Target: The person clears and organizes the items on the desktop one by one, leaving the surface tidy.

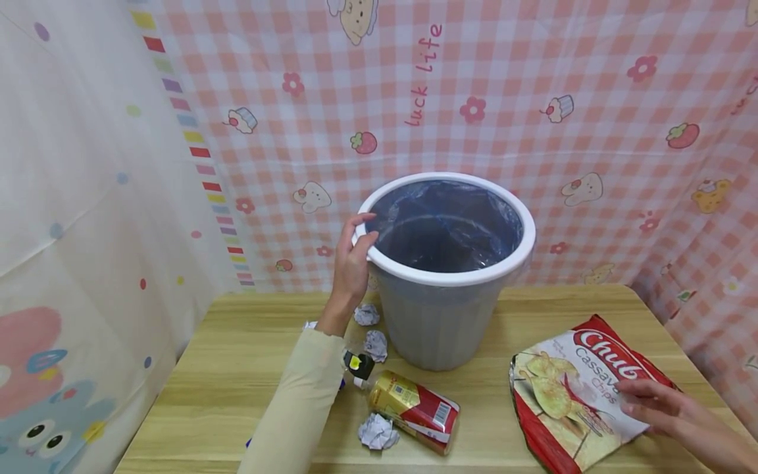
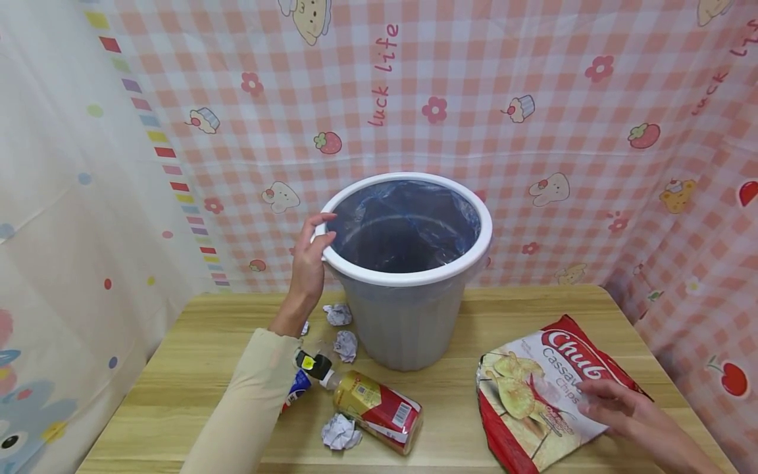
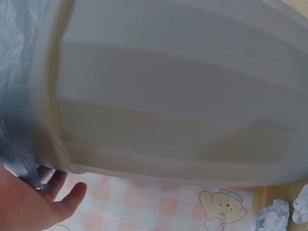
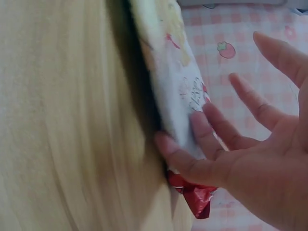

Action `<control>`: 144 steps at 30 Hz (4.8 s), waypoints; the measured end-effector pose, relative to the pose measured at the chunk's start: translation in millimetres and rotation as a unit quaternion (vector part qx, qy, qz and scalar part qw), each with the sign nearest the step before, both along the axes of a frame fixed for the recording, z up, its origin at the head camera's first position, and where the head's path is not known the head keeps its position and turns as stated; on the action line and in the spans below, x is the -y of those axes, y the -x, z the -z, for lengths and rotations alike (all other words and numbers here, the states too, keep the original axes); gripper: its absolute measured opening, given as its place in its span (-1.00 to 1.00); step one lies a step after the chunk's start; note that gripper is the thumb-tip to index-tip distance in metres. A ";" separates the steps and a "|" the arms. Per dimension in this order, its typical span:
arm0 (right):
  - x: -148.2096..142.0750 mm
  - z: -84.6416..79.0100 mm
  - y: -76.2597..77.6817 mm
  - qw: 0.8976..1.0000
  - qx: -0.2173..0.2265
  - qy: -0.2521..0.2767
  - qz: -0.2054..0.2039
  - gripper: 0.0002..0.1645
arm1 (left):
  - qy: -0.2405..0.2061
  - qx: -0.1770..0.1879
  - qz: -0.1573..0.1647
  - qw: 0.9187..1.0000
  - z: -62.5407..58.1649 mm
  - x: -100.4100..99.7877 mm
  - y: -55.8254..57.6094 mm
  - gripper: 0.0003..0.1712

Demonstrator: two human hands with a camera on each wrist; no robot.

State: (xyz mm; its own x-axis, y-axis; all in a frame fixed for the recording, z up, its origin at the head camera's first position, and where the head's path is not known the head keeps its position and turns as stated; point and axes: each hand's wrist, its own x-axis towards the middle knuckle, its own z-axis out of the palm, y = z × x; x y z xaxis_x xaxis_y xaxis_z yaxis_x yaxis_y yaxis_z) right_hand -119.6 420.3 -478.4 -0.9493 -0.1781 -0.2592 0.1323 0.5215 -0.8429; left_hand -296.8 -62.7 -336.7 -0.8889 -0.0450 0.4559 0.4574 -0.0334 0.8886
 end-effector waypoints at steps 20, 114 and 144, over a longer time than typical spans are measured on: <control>61.0 25.3 0.7 0.902 -0.334 -0.271 -0.026 -0.20 | -0.013 -0.007 -0.001 1.000 1.1 -0.2 1.8 -0.55; 97.0 16.5 54.9 0.841 -0.050 0.141 0.521 -0.22 | -0.010 0.002 0.007 1.000 0.3 0.9 1.5 -0.55; 85.2 -12.4 64.1 0.812 -0.082 0.252 0.521 -0.19 | 0.007 0.005 0.007 1.000 0.1 3.8 1.6 -0.56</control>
